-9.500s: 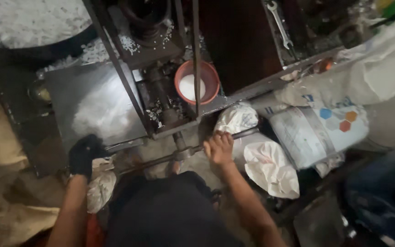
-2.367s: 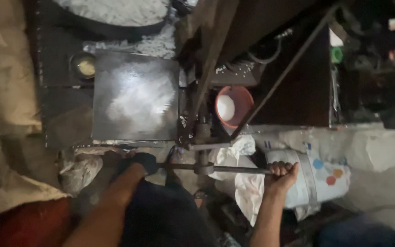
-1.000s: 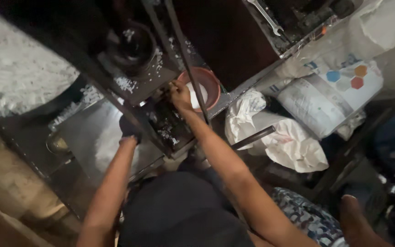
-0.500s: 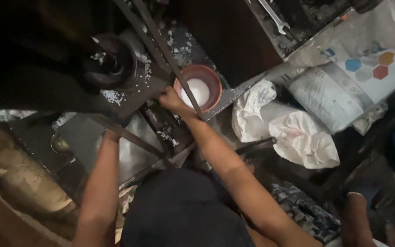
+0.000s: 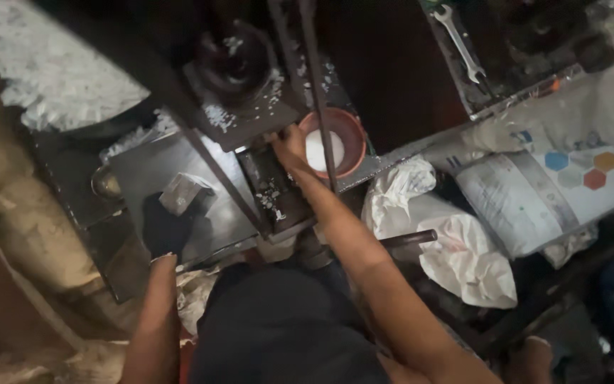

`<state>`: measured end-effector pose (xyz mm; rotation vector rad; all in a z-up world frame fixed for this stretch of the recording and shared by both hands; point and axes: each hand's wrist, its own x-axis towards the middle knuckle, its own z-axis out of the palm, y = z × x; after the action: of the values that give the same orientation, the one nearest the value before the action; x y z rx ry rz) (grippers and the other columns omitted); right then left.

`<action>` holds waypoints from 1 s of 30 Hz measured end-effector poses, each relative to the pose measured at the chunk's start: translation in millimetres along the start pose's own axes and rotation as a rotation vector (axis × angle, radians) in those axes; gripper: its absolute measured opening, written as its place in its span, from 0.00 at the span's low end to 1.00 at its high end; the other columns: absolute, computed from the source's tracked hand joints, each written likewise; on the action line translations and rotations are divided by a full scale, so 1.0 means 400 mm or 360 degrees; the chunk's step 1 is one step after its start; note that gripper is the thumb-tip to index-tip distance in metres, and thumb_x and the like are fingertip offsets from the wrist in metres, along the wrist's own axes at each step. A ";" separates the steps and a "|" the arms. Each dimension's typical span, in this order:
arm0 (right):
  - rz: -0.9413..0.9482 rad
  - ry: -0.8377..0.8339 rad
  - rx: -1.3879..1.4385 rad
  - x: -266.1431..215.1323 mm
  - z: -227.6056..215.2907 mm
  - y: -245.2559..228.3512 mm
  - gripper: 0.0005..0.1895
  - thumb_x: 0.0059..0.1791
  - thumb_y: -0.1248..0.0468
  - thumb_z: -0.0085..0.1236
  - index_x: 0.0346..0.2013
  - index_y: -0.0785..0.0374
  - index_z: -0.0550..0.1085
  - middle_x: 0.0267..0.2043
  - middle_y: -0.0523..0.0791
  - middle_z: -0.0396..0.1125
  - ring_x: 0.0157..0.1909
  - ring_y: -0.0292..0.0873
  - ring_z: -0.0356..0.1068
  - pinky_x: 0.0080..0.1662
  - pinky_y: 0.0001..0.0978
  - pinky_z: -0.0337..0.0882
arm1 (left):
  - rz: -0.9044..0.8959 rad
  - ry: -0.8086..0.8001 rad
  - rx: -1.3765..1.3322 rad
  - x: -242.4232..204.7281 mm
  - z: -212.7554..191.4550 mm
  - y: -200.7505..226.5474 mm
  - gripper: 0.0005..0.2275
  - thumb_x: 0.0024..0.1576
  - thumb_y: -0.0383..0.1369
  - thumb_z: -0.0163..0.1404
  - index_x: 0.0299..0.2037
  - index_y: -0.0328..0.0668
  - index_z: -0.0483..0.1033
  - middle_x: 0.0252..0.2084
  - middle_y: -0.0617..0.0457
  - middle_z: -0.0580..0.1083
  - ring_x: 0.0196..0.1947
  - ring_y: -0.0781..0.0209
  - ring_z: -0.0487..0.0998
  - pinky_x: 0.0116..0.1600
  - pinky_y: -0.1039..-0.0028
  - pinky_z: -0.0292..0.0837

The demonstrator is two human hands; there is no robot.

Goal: The person operates a manual machine by turning a crank and handling small white plastic pieces. They repeatedly pick up pieces from a metal tray, place them into a hopper, and turn the crank to process them.

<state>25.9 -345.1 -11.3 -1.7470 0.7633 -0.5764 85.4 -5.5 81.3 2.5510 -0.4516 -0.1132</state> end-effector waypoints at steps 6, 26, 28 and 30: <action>0.0003 -0.0118 -0.0158 0.050 -0.001 0.065 0.08 0.47 0.68 0.63 0.39 0.69 0.79 0.37 0.50 0.77 0.38 0.44 0.78 0.42 0.36 0.74 | -0.0156 -0.0039 -0.0155 -0.039 -0.026 0.008 0.30 0.45 0.43 0.69 0.54 0.39 0.70 0.51 0.39 0.75 0.50 0.38 0.78 0.55 0.55 0.74; 0.0305 0.0565 -0.0755 0.018 -0.187 0.148 0.12 0.50 0.64 0.63 0.45 0.66 0.82 0.38 0.47 0.77 0.39 0.44 0.78 0.44 0.36 0.74 | -0.0083 0.0171 -0.0271 -0.052 -0.057 0.020 0.33 0.41 0.37 0.69 0.57 0.38 0.69 0.50 0.39 0.75 0.48 0.37 0.78 0.50 0.54 0.73; 0.0357 0.0328 -0.0848 -0.018 -0.179 0.142 0.11 0.48 0.65 0.63 0.44 0.66 0.83 0.38 0.49 0.78 0.40 0.46 0.76 0.45 0.36 0.74 | -0.0082 0.0162 -0.0332 -0.061 -0.067 0.017 0.32 0.42 0.37 0.68 0.57 0.38 0.70 0.49 0.39 0.76 0.48 0.38 0.78 0.51 0.55 0.74; -0.0001 0.0311 -0.0392 -0.074 -0.168 0.085 0.09 0.51 0.66 0.60 0.43 0.69 0.80 0.39 0.46 0.77 0.41 0.42 0.75 0.46 0.34 0.73 | -0.0070 0.0148 -0.0380 -0.062 -0.080 0.025 0.32 0.43 0.37 0.68 0.57 0.38 0.70 0.49 0.40 0.76 0.48 0.39 0.79 0.51 0.56 0.75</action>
<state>-48.8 -373.1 -24.5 -1.9348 1.0048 -0.6836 64.7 10.9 113.3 2.3212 -0.3251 -0.0605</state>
